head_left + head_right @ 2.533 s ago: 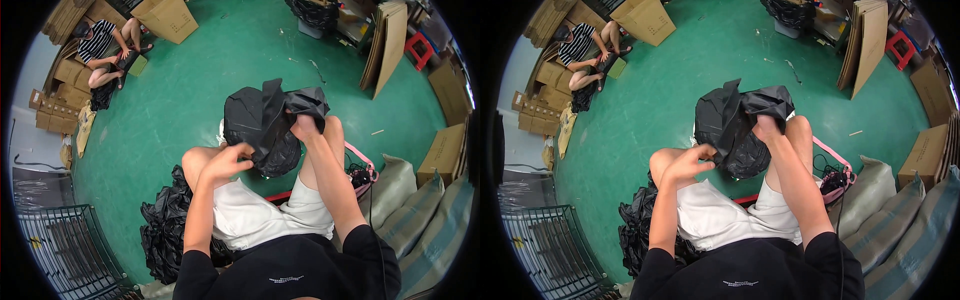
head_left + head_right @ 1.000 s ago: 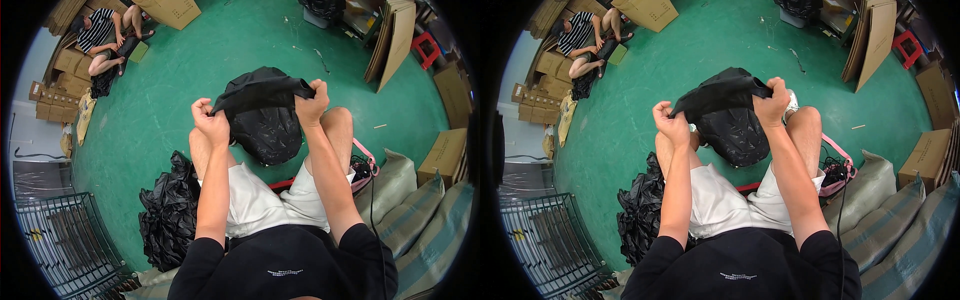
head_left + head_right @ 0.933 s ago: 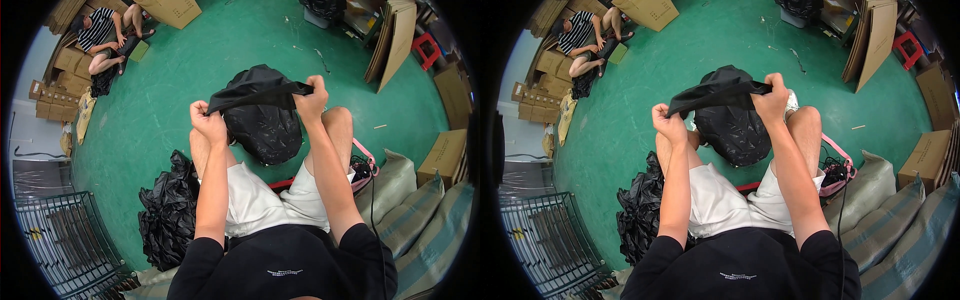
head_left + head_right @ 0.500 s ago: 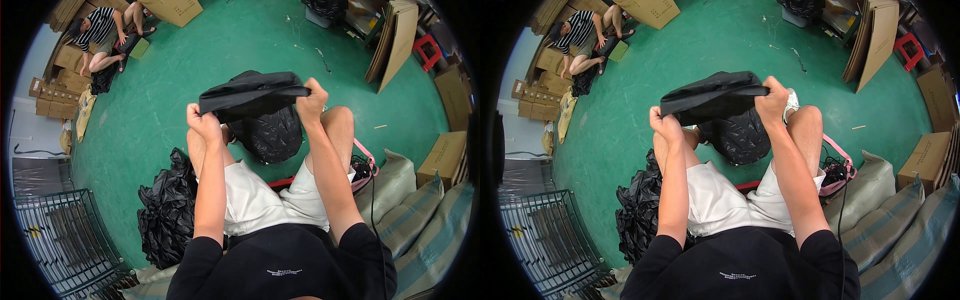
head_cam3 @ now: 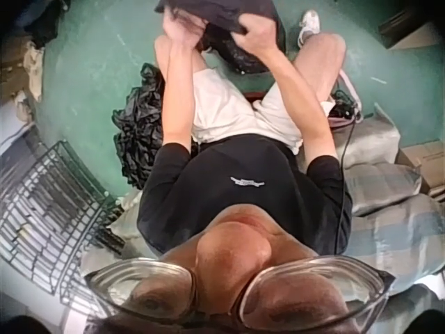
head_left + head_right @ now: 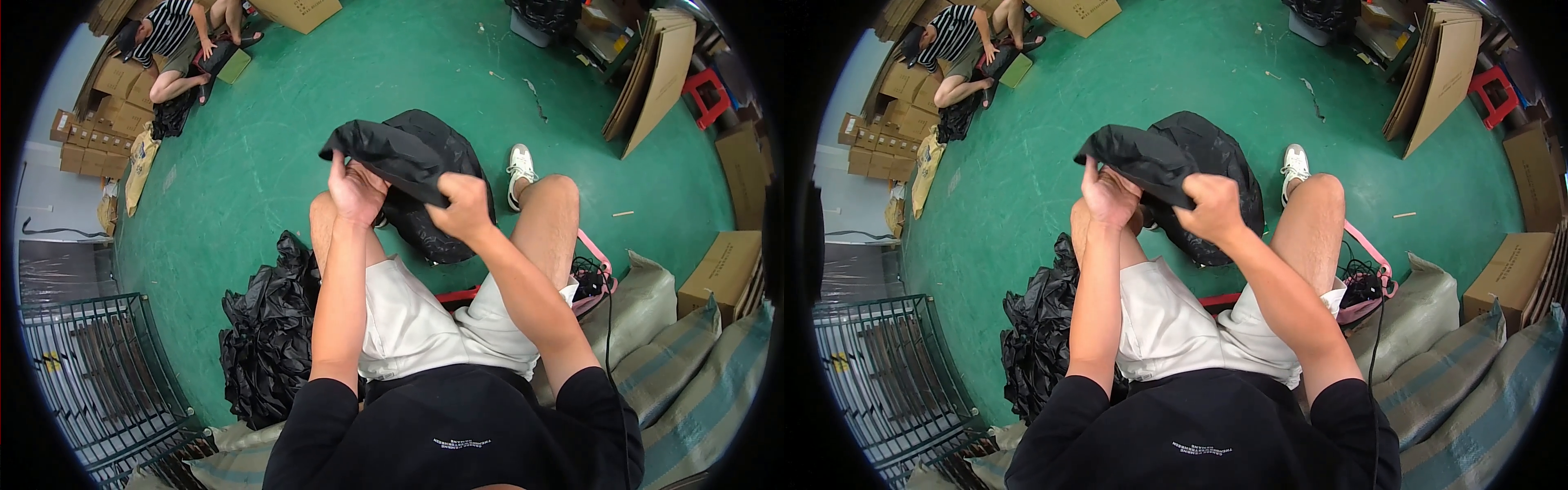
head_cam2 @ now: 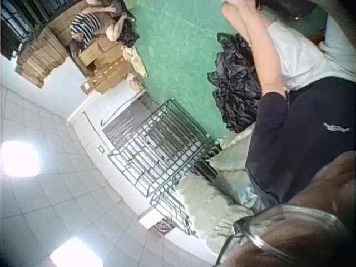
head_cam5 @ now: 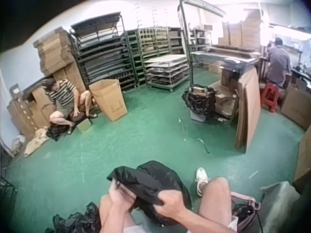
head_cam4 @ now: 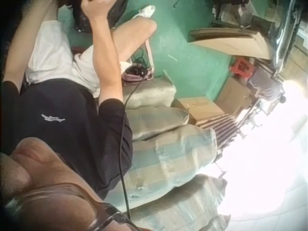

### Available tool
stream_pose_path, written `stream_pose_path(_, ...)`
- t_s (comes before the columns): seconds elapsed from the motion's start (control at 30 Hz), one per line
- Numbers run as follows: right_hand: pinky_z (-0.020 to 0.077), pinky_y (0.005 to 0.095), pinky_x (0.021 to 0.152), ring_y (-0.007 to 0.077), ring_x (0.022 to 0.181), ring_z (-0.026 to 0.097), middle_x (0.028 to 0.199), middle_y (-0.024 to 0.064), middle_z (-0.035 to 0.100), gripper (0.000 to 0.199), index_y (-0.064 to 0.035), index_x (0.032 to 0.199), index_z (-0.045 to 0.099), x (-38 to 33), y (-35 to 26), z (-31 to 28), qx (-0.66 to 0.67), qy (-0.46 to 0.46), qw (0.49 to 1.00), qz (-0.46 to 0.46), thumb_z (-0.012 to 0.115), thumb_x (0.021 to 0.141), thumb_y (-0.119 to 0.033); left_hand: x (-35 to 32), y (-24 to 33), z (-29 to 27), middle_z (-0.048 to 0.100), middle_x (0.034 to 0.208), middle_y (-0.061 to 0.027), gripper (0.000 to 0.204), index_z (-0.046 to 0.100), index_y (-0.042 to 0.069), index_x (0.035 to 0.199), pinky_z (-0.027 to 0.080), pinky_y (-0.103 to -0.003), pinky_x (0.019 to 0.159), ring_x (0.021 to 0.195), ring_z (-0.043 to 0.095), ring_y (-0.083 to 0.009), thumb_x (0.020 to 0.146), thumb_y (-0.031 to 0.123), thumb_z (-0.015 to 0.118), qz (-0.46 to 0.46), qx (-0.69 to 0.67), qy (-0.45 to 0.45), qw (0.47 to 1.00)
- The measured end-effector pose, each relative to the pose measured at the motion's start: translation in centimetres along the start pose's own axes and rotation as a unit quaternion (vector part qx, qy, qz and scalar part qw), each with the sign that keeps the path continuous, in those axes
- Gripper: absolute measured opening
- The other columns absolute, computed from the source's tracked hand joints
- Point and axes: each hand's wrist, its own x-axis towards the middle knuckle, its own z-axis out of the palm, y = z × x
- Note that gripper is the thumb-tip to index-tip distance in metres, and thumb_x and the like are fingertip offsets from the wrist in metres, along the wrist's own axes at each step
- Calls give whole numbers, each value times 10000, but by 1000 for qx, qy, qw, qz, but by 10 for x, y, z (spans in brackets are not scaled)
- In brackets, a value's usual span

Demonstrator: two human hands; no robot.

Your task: Inspecting and folding black fabric bags or covers in a warehouse environment.

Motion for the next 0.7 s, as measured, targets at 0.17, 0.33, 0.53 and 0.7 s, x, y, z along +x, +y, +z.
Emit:
stream_pose_path(0.17,479,430,595,343,655,604,681,124,583,260,-37,704,550,-14,-21,22,-1,-144,989,-44,758,710,-192,-7,-3,7,627,1218,-109,551,563,27,1245,474,-415,977,1088,610,-265,918,470,594,5,29,-23,999)
stream_pose_path(0.33,459,374,565,297,620,594,685,95,596,289,-41,736,609,-11,-33,10,115,-318,940,-47,768,754,-281,-7,-7,-9,646,1085,-102,489,579,-5,1193,525,-380,900,959,628,-266,711,73,601,22,276,45,960)
stream_pose_path(0.53,360,253,537,63,610,454,669,-17,536,302,-22,720,588,7,16,-23,306,42,930,198,690,877,-260,-18,-5,-3,650,1162,-189,604,556,-104,1215,531,-390,932,1061,643,-299,621,-25,491,-110,115,-23,987)
stream_pose_path(0.7,319,332,1002,200,1199,491,1270,97,580,522,-32,1219,581,36,43,-51,438,-17,861,258,566,902,-447,-32,-6,-2,665,1145,-161,627,558,-97,1237,525,-326,908,1009,664,-256,614,-42,523,-221,194,-53,954)
